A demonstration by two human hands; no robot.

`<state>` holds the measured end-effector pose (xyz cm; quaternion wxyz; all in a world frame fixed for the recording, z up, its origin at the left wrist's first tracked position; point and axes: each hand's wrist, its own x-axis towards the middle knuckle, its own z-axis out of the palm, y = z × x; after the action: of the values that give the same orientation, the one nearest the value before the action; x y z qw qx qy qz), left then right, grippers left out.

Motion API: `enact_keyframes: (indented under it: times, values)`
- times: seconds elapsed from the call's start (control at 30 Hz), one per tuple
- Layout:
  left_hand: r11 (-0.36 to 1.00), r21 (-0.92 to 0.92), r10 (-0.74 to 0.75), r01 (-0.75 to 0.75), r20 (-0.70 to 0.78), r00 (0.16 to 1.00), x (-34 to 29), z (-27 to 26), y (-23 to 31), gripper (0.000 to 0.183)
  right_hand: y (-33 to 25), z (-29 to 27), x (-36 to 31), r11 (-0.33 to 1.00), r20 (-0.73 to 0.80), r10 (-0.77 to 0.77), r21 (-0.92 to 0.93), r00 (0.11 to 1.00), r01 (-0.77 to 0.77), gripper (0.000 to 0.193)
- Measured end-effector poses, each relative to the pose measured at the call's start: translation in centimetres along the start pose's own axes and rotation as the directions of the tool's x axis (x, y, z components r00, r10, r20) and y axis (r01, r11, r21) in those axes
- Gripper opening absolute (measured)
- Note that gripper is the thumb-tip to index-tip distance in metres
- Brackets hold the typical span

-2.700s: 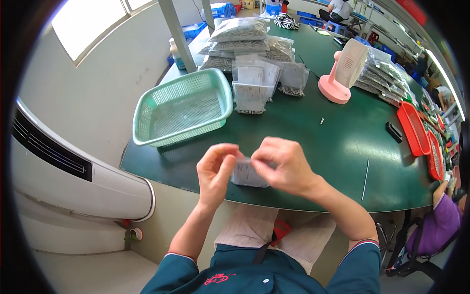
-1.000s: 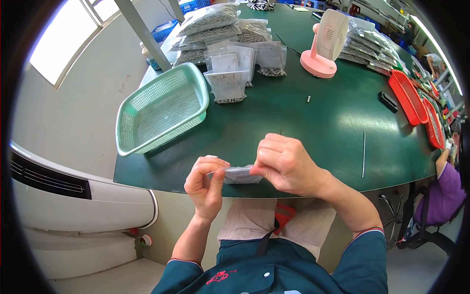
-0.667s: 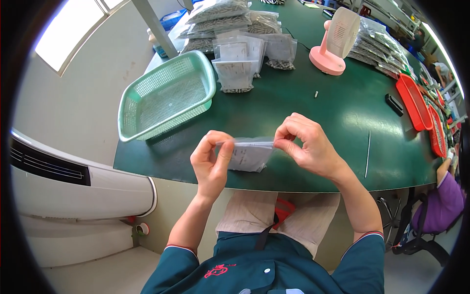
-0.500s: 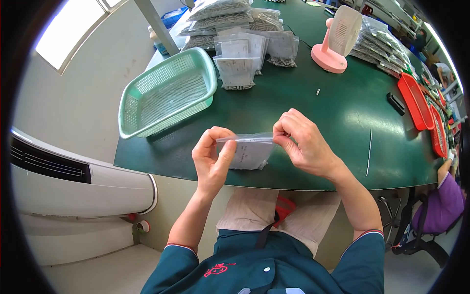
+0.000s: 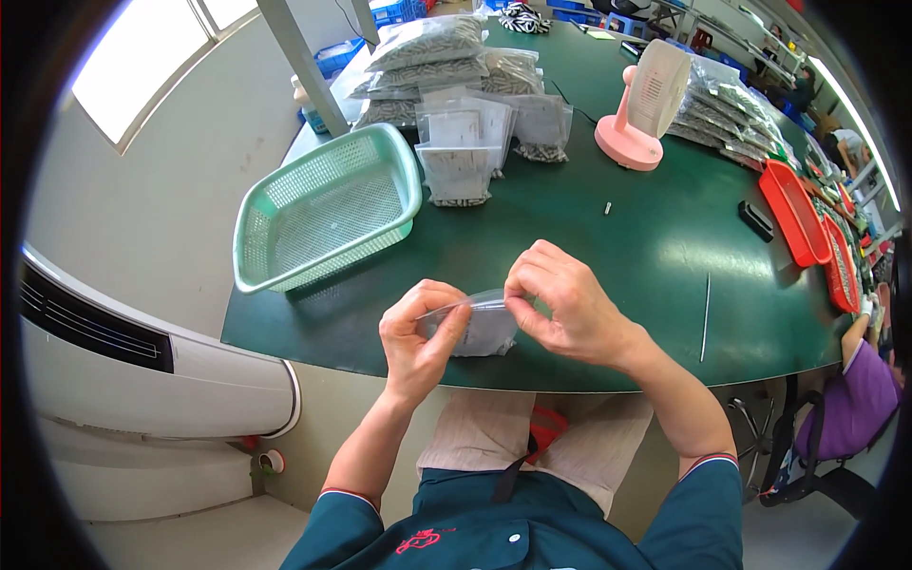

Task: The person is using a metal probe to inspect small metal components on a workbench and then placing them into a plastic bag.

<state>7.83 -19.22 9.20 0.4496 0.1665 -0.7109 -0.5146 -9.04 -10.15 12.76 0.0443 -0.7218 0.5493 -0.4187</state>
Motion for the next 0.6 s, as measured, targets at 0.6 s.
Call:
enact_keyframes:
  times: [0.6]
  values:
    - [0.796, 0.476, 0.437, -0.373, -0.027, 0.899, 11.6, -1.9, 2.8, 0.024, 2.9, -3.6, 6.7, 0.962, -0.403, -0.115, -0.274, 0.908, 0.001, 0.01]
